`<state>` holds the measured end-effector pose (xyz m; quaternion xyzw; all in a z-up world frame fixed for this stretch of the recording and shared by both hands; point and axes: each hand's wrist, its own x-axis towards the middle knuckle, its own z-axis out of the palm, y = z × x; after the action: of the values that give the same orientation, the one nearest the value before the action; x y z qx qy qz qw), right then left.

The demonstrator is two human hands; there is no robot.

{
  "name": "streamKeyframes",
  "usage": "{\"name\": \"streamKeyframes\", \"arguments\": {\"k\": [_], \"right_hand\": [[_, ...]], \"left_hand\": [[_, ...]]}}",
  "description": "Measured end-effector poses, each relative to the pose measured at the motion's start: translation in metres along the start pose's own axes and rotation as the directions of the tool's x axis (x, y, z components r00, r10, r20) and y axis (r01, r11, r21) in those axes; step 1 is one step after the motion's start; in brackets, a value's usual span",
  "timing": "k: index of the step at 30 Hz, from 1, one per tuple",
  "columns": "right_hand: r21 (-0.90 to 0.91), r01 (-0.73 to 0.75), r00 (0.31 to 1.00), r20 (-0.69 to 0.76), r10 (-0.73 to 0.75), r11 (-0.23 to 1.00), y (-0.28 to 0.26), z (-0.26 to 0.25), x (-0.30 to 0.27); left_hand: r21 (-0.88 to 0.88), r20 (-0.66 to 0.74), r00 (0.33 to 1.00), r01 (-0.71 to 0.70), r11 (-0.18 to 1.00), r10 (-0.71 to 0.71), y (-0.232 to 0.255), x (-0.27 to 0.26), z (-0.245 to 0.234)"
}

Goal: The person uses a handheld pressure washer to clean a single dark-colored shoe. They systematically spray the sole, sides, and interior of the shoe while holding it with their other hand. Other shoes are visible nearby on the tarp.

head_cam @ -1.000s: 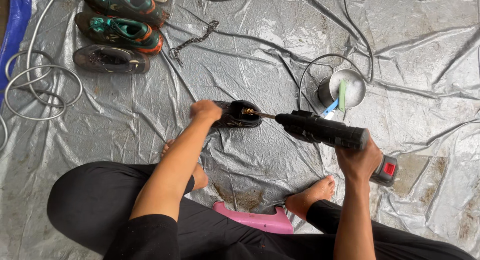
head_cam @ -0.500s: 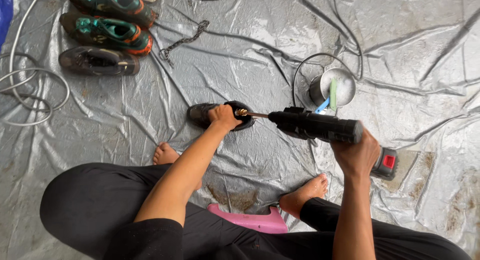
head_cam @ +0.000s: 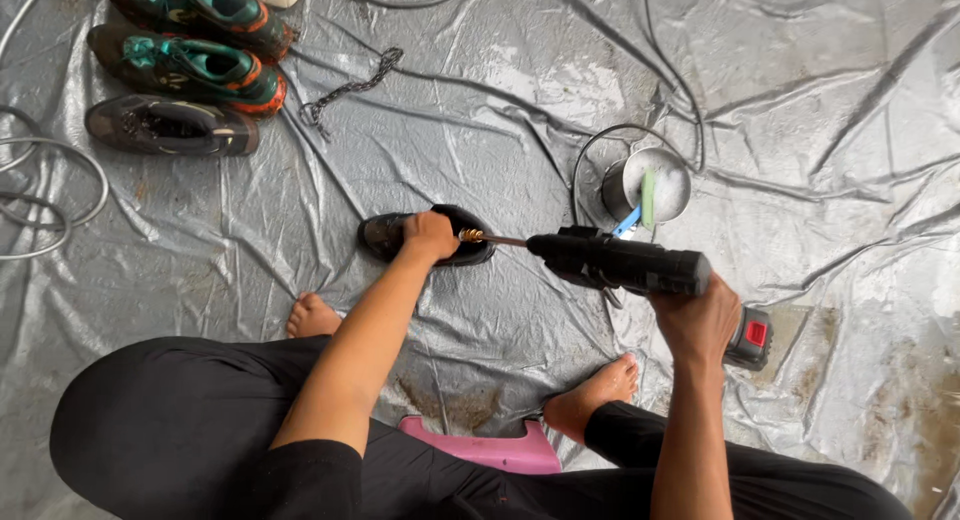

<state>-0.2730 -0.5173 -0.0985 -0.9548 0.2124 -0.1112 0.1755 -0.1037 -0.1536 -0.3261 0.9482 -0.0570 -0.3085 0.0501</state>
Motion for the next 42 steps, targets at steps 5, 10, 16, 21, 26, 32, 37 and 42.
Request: {"name": "streamKeyframes", "arguments": {"k": [5, 10, 16, 21, 26, 32, 37, 42], "right_hand": [[0.059, -0.02, 0.999, 0.028, 0.018, 0.998, -0.003, 0.005, -0.003], [0.113, -0.035, 0.998, 0.059, 0.028, 0.993, -0.005, 0.023, -0.008], [0.159, -0.117, 0.987, 0.131, 0.097, 0.98, -0.021, 0.031, -0.01], [0.097, -0.148, 0.974, 0.187, 0.128, 0.984, -0.017, 0.045, -0.01], [0.105, -0.218, 0.95, 0.25, 0.187, 0.97, -0.024, 0.055, -0.009], [0.112, -0.363, 0.889, 0.339, 0.308, 0.925, -0.006, 0.099, -0.016], [0.217, -0.426, 0.877, 0.339, 0.342, 0.878, -0.012, 0.108, -0.02], [0.514, -0.46, 0.881, 0.368, 0.299, 0.724, -0.006, 0.103, -0.017]], "left_hand": [[-0.461, 0.175, 0.984, 0.103, 0.881, -0.024, -0.043, -0.063, -0.078], [-0.727, 0.208, 0.967, 0.255, 0.637, -0.15, -0.111, -0.05, -0.045], [-0.768, 0.063, 0.868, 0.357, 0.532, -0.492, -0.107, -0.091, -0.021], [-0.923, 0.267, 0.852, 0.361, 0.136, -0.45, -0.086, -0.131, -0.03], [-0.97, 0.145, 0.812, 0.23, 0.082, -0.566, -0.084, -0.113, -0.008], [-0.998, 0.063, 0.804, 0.034, -0.061, -0.591, -0.061, -0.081, 0.0], [-0.995, -0.034, 0.833, -0.081, -0.061, -0.552, -0.062, -0.065, -0.02], [-0.962, -0.271, 0.866, -0.249, 0.108, -0.42, -0.055, -0.052, -0.073]]}}
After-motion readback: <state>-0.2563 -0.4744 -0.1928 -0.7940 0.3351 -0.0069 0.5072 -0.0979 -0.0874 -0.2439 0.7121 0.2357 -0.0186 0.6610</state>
